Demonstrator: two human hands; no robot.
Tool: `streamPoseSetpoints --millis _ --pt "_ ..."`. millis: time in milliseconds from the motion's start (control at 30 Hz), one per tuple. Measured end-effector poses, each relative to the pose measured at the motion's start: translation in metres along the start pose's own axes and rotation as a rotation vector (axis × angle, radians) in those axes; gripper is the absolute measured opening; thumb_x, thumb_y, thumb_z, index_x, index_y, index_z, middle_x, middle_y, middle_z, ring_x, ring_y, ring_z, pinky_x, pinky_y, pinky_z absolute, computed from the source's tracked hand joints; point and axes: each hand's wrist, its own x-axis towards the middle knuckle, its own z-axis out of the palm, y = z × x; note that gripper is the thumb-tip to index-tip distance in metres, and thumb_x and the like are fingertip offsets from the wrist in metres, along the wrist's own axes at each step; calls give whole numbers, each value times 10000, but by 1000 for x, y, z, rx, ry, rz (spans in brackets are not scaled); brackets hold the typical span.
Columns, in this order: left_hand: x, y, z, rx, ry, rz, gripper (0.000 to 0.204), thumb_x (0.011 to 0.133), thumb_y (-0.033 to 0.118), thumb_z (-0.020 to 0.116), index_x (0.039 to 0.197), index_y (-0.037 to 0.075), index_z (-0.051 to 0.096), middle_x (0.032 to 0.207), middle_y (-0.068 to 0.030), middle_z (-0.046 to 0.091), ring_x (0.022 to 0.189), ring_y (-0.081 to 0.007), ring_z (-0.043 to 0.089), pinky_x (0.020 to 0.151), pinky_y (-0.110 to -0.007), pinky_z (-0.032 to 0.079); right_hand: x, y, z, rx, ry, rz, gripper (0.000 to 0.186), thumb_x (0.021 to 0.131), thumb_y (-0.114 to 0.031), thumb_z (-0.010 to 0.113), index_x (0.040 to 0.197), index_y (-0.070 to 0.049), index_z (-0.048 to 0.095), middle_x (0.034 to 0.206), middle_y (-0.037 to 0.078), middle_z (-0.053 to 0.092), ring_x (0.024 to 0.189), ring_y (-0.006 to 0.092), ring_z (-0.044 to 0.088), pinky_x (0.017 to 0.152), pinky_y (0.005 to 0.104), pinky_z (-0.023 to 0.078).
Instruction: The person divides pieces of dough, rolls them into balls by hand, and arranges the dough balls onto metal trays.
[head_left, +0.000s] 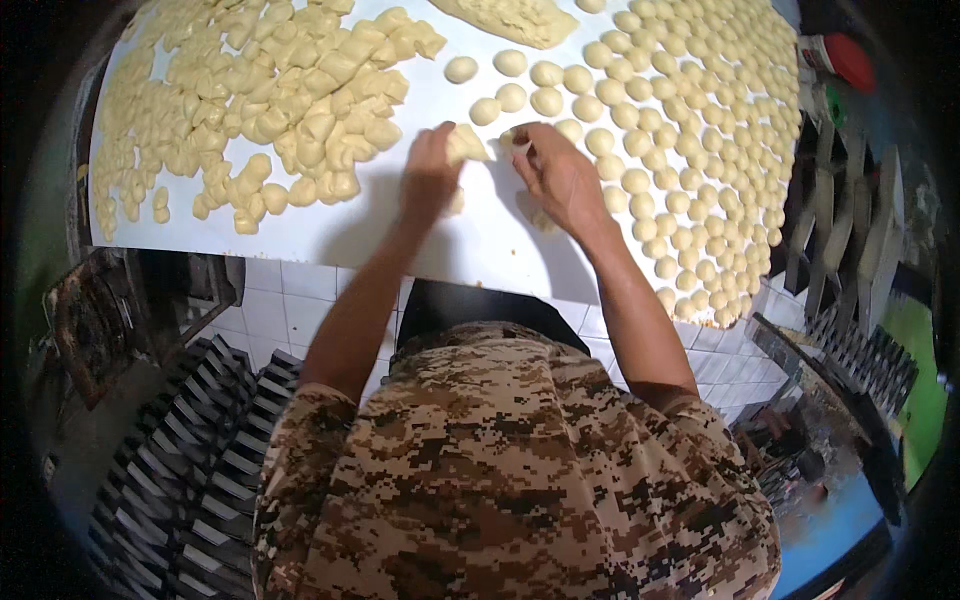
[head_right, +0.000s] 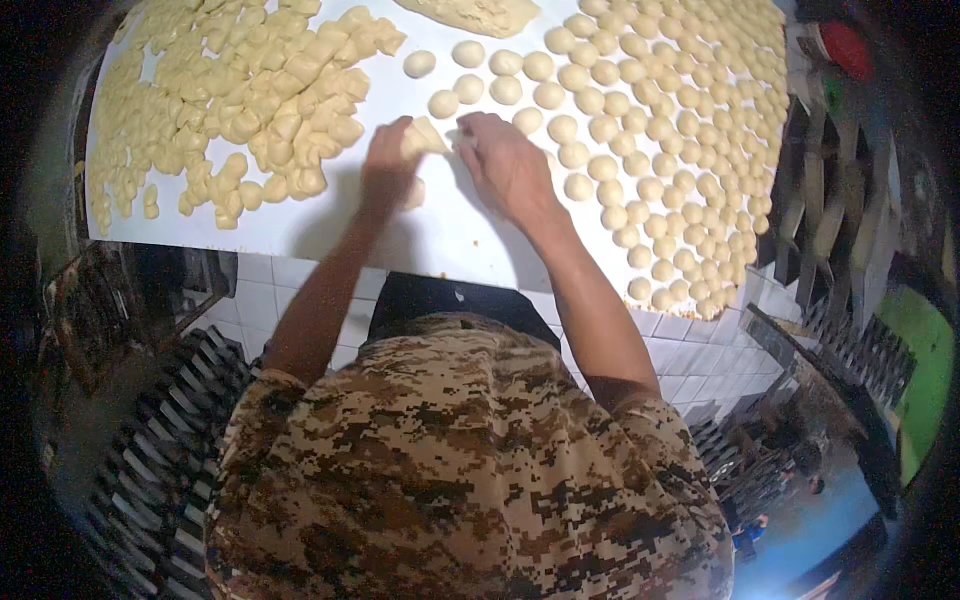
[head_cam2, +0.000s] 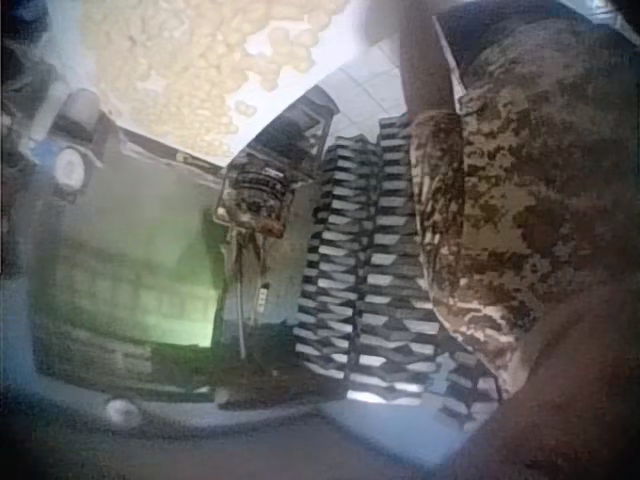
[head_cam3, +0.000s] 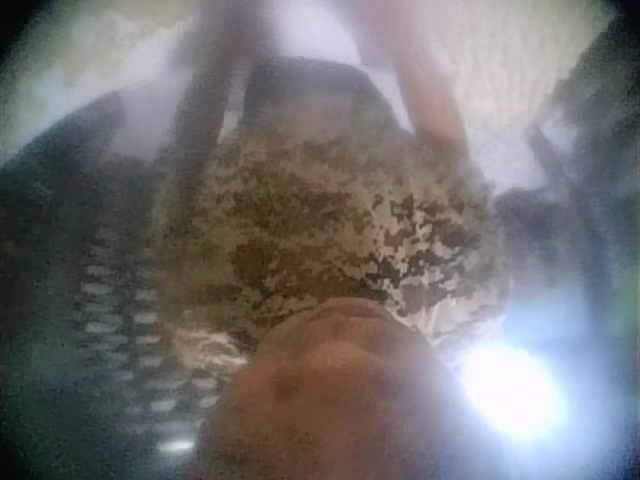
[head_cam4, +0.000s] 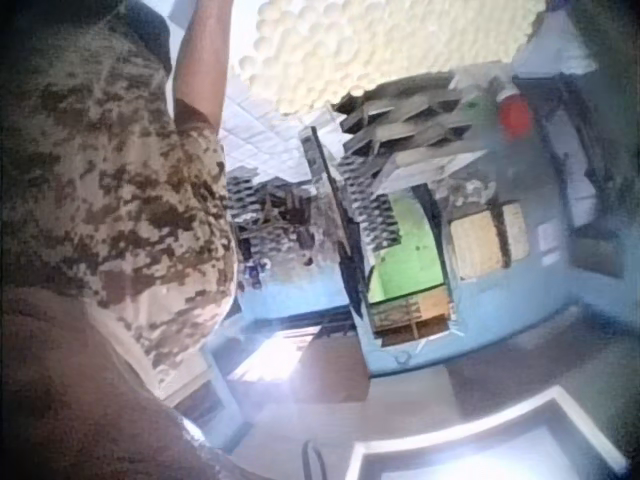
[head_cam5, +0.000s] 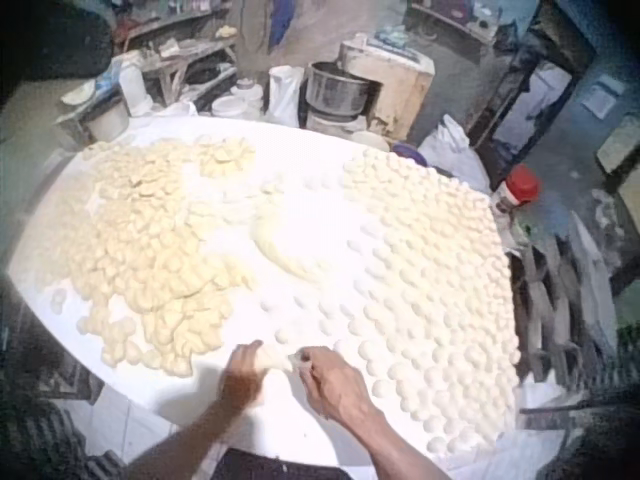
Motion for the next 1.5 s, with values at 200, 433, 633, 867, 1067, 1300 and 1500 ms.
streamPoseSetpoints --millis 200,433,633,867,1067,1300,1500 --pt "-14 128 -116 -977 -285 -509 329 1008 135 676 1313 13 658 1205 -84 724 1061 -128 663 937 -287 533 -80 8 -66 368 121 11 594 895 -267 836 1407 -68 609 1292 77 709 1143 247 661 987 411 553" --pt "-115 169 -95 -1013 -307 -533 276 1033 111 660 1281 -9 662 1145 -65 712 1015 -110 643 909 -267 508 -185 4 -32 786 -75 250 526 942 -224 801 1384 -11 612 1178 142 722 1056 167 650 903 344 540" --pt "-155 105 -45 -718 32 -665 197 1064 128 592 1179 -25 641 1096 -82 716 973 -142 658 899 -283 515 -280 106 2 476 347 396 325 982 -232 718 1222 -23 653 1126 193 684 1039 287 669 890 394 530" --pt "-102 108 62 260 -197 342 181 872 200 710 980 62 665 1011 -164 638 973 -338 594 847 -486 463 -199 143 59 -289 274 21 353 866 -353 770 1033 -75 629 1041 158 611 1024 377 578 899 492 439" --pt "-111 33 22 106 -278 531 72 884 129 693 885 60 673 917 -141 611 885 -359 585 747 -508 457 -242 162 37 -392 78 43 283 863 -342 806 912 -98 671 971 115 628 919 356 593 818 500 452" --pt "-141 62 33 -120 -226 507 126 889 132 727 947 77 630 927 -122 626 901 -342 602 773 -494 464 -241 104 73 -110 286 -13 289 824 -286 848 852 -101 628 953 119 631 985 347 596 883 479 421" --pt "-77 74 60 -19 -69 368 165 904 179 701 970 60 606 947 -141 590 883 -342 585 764 -499 459 -150 124 48 -237 447 114 367 797 -381 849 941 -108 650 1012 120 602 974 336 551 838 493 408"
